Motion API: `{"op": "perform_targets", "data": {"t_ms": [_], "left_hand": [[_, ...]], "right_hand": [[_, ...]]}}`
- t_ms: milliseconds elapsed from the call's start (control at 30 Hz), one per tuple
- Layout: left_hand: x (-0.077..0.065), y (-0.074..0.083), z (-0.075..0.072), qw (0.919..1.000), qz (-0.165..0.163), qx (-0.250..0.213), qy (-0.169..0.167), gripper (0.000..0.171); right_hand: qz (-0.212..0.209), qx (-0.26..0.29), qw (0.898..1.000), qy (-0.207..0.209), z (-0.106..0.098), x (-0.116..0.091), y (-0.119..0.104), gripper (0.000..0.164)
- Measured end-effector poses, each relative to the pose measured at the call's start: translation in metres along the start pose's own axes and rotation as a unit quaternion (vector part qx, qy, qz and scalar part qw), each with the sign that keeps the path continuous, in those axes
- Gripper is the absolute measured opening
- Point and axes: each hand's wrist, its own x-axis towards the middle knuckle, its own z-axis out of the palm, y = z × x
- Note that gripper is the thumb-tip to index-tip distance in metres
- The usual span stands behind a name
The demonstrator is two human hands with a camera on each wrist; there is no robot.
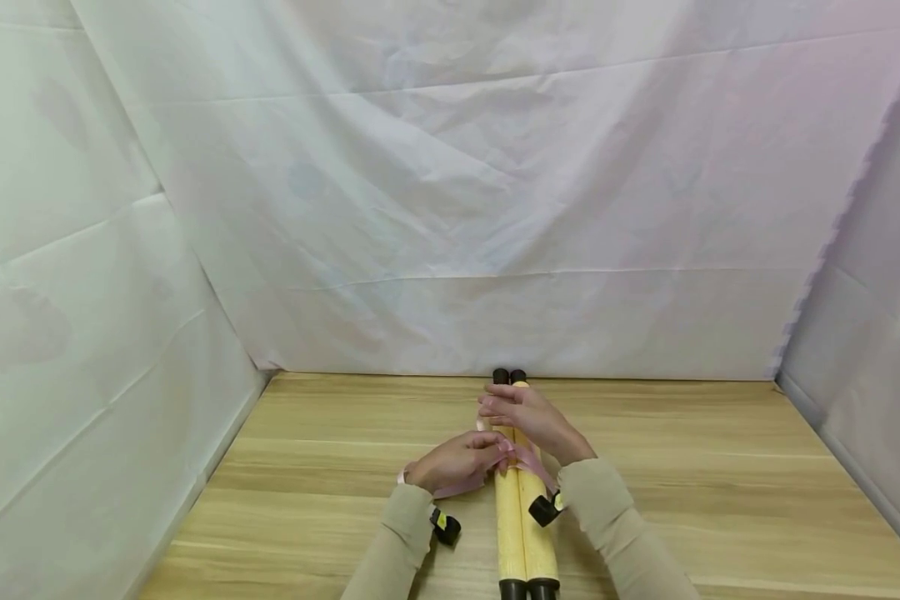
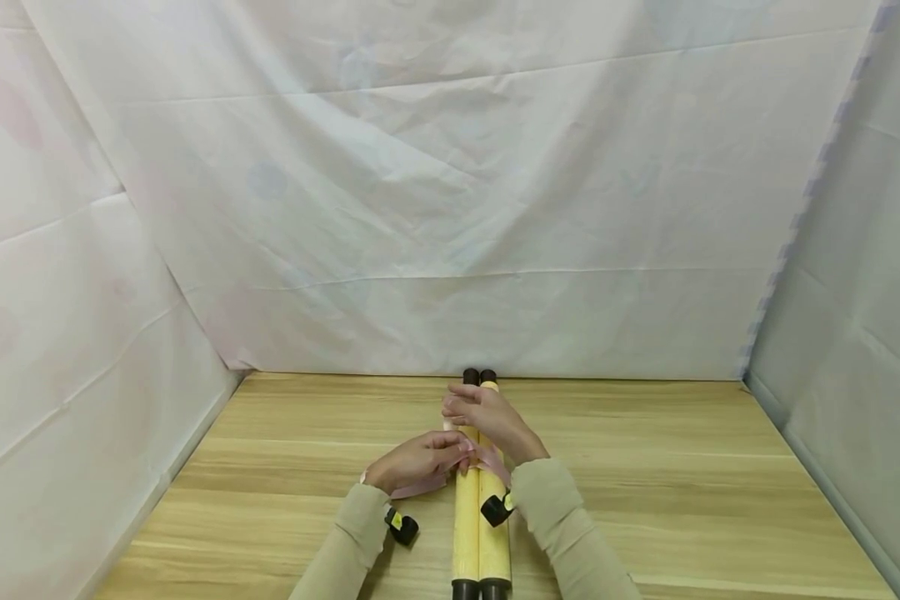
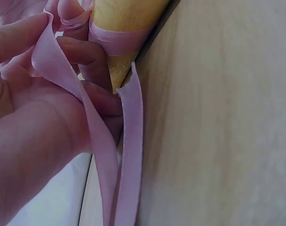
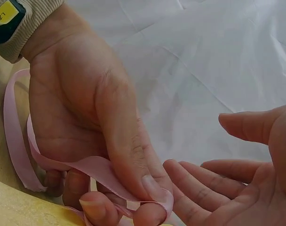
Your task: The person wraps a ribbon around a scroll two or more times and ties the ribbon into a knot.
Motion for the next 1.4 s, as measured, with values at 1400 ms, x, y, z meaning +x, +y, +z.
{"op": "perform_targets", "data": {"t_ms": [1400], "left_hand": [[-0.014, -0.001, -0.011, 0.9951, 0.0, -0.095, -0.028, 0.033]], "right_hand": [[0.055, -0.115, 0.991, 0.043, 0.008, -0.048, 0.016, 0.028]]}}
